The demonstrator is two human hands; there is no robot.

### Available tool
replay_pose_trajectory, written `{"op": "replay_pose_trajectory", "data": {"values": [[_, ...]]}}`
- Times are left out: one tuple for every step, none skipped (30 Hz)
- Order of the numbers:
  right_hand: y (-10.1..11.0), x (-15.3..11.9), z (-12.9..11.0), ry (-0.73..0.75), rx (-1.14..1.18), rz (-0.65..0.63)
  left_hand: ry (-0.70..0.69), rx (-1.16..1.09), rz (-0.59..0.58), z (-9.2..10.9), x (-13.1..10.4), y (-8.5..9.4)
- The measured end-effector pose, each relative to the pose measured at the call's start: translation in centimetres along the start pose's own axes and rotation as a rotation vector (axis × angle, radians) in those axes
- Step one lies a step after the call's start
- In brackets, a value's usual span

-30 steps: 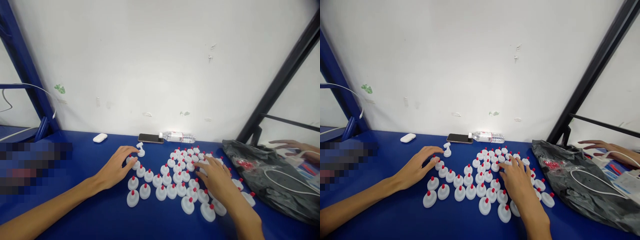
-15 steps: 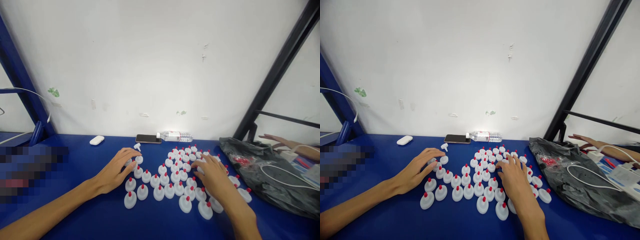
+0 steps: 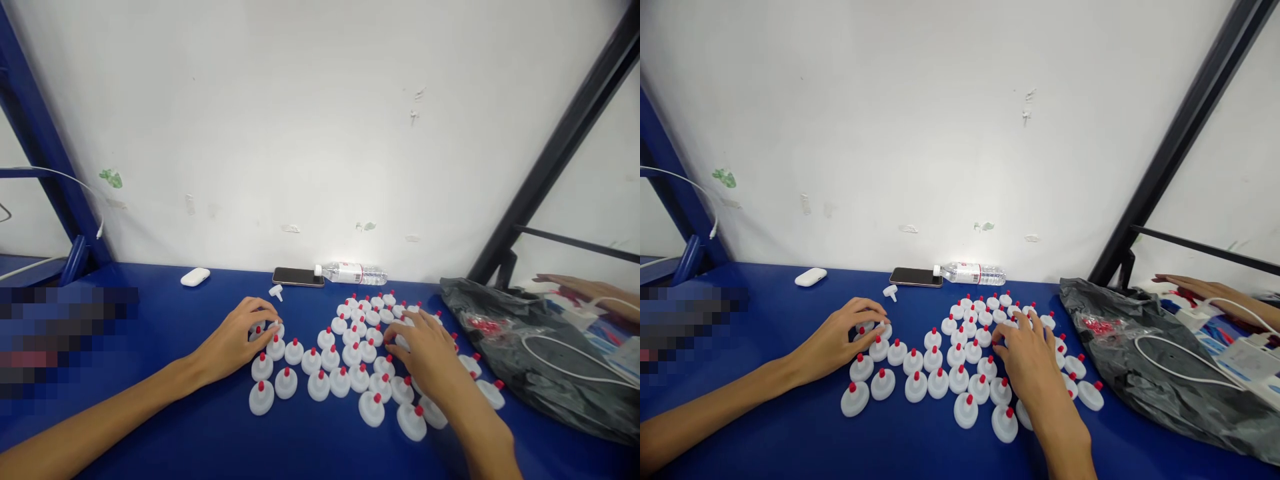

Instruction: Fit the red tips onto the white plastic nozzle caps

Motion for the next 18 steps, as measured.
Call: {"op": "replay_pose_trajectory", "data": {"values": [[-0.1,0.0,0.0,0.005,0.005,0.004,-0.001,-0.004,0.008,0.1,0.0,0.1],[-0.2,0.0,0.1,0.01,0.01,0.007,0.001,-0.008,0.02,0.2,0.0,0.2],[-0.2,0.1,0.2,0.016,0.012,0.009,0.006,-0.011,0.038,0.3,0.0,0.4],[-0.3,0.2,0.3,0.021,0.015,0.017,0.015,-0.013,0.059,0.5,0.0,0.6],[-0.1,0.3,0.4,0.025,0.024,0.04,0.024,-0.017,0.081,0.6,0.0,0.8],[0.2,0.4,0.5,0.028,0.046,0.08,0.03,-0.021,0.105,0.7,0.0,1.0],[0.6,0.4,0.4,0.031,0.086,0.134,0.032,-0.026,0.13,0.9,0.0,1.2],[1.2,0.5,0.2,0.03,0.146,0.194,0.026,-0.032,0.155,1.1,-0.1,1.4],[2.0,0.4,-0.1,0.024,0.225,0.251,0.01,-0.04,0.177,1.3,-0.1,1.5],[2.7,0.3,-0.5,0.01,0.319,0.294,-0.015,-0.05,0.195,1.5,-0.1,1.6],[3.5,0.0,-0.9,-0.011,0.417,0.318,-0.048,-0.06,0.21,1.7,-0.2,1.7],[4.1,-0.2,-1.5,-0.038,0.513,0.33,-0.085,-0.07,0.219,1.9,-0.4,1.7],[4.7,-0.6,-2.1,-0.061,0.601,0.333,-0.127,-0.08,0.223,2.2,-0.6,1.6],[5.3,-0.9,-2.8,-0.07,0.68,0.332,-0.171,-0.088,0.223,2.5,-0.8,1.5],[5.8,-1.3,-3.6,-0.062,0.75,0.326,-0.217,-0.095,0.221,2.8,-1.1,1.4],[6.2,-1.7,-4.4,-0.037,0.814,0.317,-0.264,-0.101,0.218,3.2,-1.4,1.2],[6.6,-2.0,-5.1,-0.002,0.876,0.302,-0.311,-0.107,0.214,3.6,-1.7,1.1],[6.9,-2.3,-5.8,0.039,0.937,0.285,-0.357,-0.109,0.213,4.0,-2.0,1.0]]}}
Point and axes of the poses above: each hand's wrist, its own x-axis towards the middle knuckle, its own y-axis out of the back of the hand, z = x × y, the point moved 3 cm from there along x, towards the middle knuckle, and after that the axes turned 5 degrees about z, right-handed, at the moved point
